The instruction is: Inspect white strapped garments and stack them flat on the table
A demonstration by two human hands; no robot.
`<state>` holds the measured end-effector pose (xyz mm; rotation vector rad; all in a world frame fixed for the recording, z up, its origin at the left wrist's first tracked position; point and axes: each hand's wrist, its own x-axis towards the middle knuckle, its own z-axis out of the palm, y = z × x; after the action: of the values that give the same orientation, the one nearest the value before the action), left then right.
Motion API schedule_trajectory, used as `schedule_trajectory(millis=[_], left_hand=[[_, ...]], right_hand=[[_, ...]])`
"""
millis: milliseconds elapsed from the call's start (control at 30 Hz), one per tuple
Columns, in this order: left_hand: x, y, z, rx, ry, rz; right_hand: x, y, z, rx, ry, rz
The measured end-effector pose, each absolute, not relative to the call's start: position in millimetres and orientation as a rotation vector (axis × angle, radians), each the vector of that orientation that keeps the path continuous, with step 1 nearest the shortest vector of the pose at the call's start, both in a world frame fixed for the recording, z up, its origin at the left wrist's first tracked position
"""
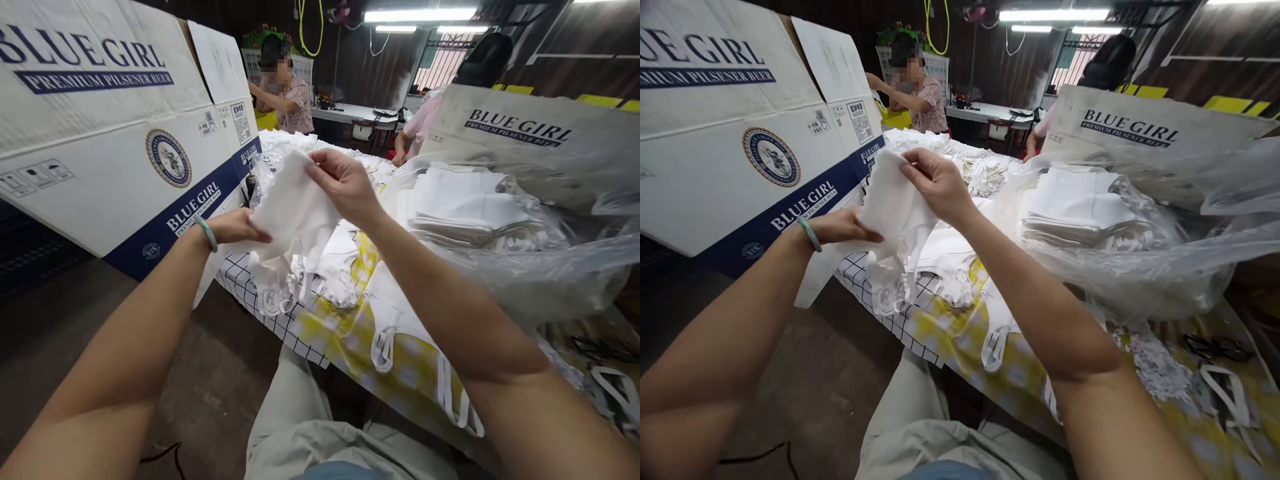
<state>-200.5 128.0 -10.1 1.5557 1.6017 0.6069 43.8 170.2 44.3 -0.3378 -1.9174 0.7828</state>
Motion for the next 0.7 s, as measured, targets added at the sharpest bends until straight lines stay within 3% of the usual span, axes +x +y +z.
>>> schedule_trajectory(millis=[133,300,400,567,700], left_hand=[[-209,87,-5,1.507,1.431,0.693],[-159,49,4,1.440,1.076,1.298],[-108,33,3,1.296,0.792,1.480],[-28,27,-16,1.105,0.621,1.294],[21,58,-53,1.068,0.718,0.976]], right_hand=[[95,134,83,-0.364,-1.823,0.697],[190,63,103,-0.553,-1.617,0.569],[243,9,95,-0.677,-1.441,0.497],[304,-64,47,-0.929,-1.125,0.540],[342,-65,-23,-1.192,-0.895,0.703]])
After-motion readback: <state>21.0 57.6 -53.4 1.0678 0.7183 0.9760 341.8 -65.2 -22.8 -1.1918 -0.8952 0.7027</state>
